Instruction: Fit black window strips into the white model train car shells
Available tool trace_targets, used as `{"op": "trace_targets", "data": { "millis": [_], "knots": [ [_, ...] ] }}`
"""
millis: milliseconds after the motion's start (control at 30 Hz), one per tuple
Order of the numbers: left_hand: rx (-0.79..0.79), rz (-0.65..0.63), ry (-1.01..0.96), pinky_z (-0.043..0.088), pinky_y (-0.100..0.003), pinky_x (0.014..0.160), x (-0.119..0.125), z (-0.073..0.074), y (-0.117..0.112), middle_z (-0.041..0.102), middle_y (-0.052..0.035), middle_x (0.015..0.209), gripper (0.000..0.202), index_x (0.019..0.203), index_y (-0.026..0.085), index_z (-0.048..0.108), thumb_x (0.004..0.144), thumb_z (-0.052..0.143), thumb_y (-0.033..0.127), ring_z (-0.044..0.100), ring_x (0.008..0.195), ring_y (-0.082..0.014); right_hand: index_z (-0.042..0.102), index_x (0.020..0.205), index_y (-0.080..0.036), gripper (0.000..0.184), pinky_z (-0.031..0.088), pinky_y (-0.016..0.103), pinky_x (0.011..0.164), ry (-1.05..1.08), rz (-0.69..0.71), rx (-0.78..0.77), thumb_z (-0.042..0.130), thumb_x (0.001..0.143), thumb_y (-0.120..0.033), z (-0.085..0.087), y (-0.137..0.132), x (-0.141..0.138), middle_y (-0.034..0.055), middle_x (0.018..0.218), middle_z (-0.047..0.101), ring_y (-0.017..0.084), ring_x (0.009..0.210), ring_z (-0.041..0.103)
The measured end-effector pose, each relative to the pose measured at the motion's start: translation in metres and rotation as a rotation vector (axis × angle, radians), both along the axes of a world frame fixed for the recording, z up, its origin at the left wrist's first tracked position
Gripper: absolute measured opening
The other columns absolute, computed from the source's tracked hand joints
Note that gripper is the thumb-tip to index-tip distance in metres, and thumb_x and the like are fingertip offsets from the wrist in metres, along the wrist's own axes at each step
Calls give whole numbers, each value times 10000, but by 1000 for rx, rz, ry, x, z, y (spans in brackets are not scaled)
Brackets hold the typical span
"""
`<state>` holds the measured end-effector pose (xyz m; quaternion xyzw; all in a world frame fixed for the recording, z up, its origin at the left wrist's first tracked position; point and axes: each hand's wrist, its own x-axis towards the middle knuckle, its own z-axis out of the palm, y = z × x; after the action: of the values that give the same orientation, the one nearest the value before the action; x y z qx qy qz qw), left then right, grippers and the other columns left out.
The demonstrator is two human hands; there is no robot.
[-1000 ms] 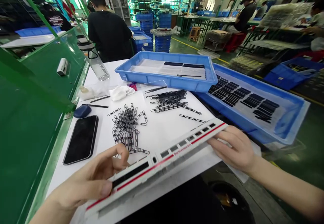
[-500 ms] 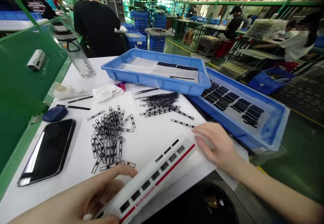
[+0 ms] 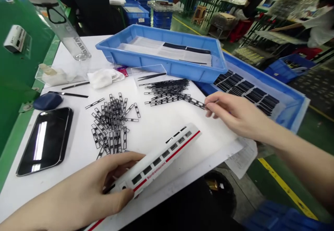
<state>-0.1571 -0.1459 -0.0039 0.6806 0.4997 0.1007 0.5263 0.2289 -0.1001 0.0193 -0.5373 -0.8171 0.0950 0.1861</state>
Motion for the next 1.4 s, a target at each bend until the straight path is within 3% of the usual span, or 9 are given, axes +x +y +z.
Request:
{"op": "trace_targets", "data": {
  "millis": [100, 233, 567, 833, 1033, 1133, 1233, 1300, 1400],
  "knots": [
    [-119, -123, 61, 629, -204, 881, 13, 19, 6, 799, -24, 1307, 546, 1438, 296, 666, 895, 724, 305, 786, 1104, -253, 742, 1081, -256, 219, 449, 253, 535, 141, 260, -278, 548, 1093, -356, 27, -11, -21, -7, 797, 736, 129, 593, 634],
    [-244, -166, 73, 564, -191, 602, 22, 27, 11, 827, -40, 1177, 533, 1450, 257, 646, 925, 681, 336, 790, 978, -256, 805, 1083, -233, 197, 479, 242, 641, 214, 560, -335, 622, 1067, -303, 27, -15, -48, 28, 912, 743, 126, 747, 683],
    [-391, -193, -105, 505, -209, 620, 21, 23, 13, 817, 14, 1043, 551, 1476, 333, 662, 931, 685, 255, 722, 839, -198, 850, 982, -237, 169, 463, 218, 541, 296, 583, -344, 692, 1010, -290, 1, -4, -72, 16, 807, 742, 114, 643, 665],
    [-290, -44, -81, 403, -188, 490, 29, 22, 4, 719, 29, 726, 410, 1342, 296, 774, 960, 711, 431, 568, 599, -132, 760, 881, -268, 181, 495, 311, 560, 264, 452, -229, 696, 1007, -381, -10, -18, -81, -1, 757, 715, 171, 633, 651],
    [-225, 16, -144, 508, -176, 583, 33, 19, -8, 821, 42, 872, 361, 1319, 341, 788, 966, 710, 333, 688, 694, -143, 736, 994, -249, 251, 534, 381, 679, 166, 231, 54, 728, 973, -499, -5, -37, -82, 63, 951, 624, 237, 830, 641],
    [-238, 138, -240, 590, -220, 706, 35, 19, -17, 855, 1, 996, 381, 1296, 287, 805, 922, 759, 337, 782, 857, -217, 730, 1111, -262, 234, 540, 427, 797, 231, 46, 212, 755, 959, -438, -10, -48, -80, 79, 1036, 610, 269, 953, 637],
    [-217, 337, -330, 627, -249, 788, 39, 17, -29, 865, -34, 1021, 430, 1272, 244, 815, 874, 815, 404, 810, 927, -255, 697, 1067, -267, 192, 527, 455, 822, 457, -288, 412, 783, 918, -353, -16, -62, -85, 91, 1061, 630, 306, 1059, 626],
    [-206, 419, -362, 643, -278, 844, 42, 14, -36, 869, -47, 996, 475, 1280, 226, 810, 858, 831, 443, 816, 956, -272, 662, 1041, -264, 192, 559, 409, 741, 716, -402, 255, 783, 910, -334, -18, -71, -94, 65, 971, 670, 266, 937, 675],
    [-173, 422, -394, 647, -333, 935, 48, 9, -45, 860, -65, 1096, 508, 1311, 214, 792, 866, 825, 455, 811, 1011, -295, 660, 1158, -263, 264, 626, 338, 688, 1087, -299, -249, 769, 950, -382, -19, -80, -113, 27, 917, 753, 196, 761, 733]
  ]
}}
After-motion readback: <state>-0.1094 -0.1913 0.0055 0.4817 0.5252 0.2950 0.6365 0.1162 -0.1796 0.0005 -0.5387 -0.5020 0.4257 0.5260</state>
